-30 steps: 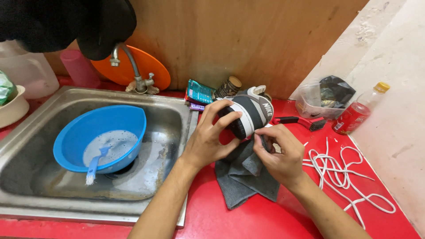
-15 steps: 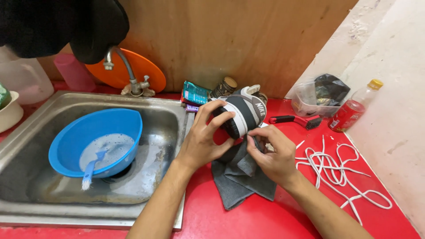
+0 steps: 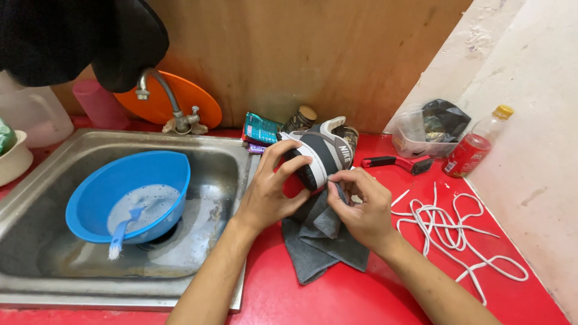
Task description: The person is finishing the restoration of a shoe by wiping it down with a cloth and using a brush to clean it.
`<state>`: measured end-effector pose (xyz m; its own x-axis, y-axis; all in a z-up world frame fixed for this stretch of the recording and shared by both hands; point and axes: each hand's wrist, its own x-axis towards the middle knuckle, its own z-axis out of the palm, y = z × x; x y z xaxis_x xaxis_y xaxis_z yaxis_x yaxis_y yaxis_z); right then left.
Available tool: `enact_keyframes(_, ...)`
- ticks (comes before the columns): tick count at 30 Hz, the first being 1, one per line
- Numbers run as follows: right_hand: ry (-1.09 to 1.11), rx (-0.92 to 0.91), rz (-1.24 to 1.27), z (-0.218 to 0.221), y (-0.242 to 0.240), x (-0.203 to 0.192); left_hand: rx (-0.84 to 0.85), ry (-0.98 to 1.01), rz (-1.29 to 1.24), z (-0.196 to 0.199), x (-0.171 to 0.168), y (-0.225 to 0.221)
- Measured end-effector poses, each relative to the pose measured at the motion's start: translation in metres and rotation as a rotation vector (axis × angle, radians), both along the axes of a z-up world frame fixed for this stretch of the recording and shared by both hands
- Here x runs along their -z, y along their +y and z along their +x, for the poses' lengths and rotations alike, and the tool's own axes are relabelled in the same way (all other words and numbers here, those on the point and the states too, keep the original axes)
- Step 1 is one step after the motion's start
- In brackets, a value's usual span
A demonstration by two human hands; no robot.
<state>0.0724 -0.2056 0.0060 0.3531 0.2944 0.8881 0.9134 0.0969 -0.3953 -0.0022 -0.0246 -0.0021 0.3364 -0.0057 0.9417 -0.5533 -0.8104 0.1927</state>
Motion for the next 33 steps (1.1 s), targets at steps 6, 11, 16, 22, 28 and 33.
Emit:
enact_keyframes(6, -0.022, 0.018, -0.068, 0.012, 0.004, 0.012, -0.03, -0.014, -0.048, -0.001, -0.003, 0.001)
enact_keyframes(11, -0.065, 0.026, 0.022, 0.001, -0.003, -0.004, -0.037, 0.014, -0.052, -0.002, 0.001, -0.003)
enact_keyframes(16, -0.046, -0.014, 0.017, 0.003, 0.001, 0.002, -0.049, 0.016, -0.041, -0.002, 0.0, -0.003)
enact_keyframes(22, -0.064, 0.018, -0.061, 0.006, -0.002, 0.012, -0.046, 0.005, -0.05, 0.001, 0.001, -0.001)
enact_keyframes(28, 0.005, -0.071, 0.012, 0.0, -0.001, 0.008, -0.029, 0.009, 0.0, 0.006, 0.006, -0.003)
enact_keyframes(33, -0.042, -0.061, -0.017, 0.007, -0.001, 0.017, -0.088, 0.016, 0.017, 0.012, 0.017, -0.001)
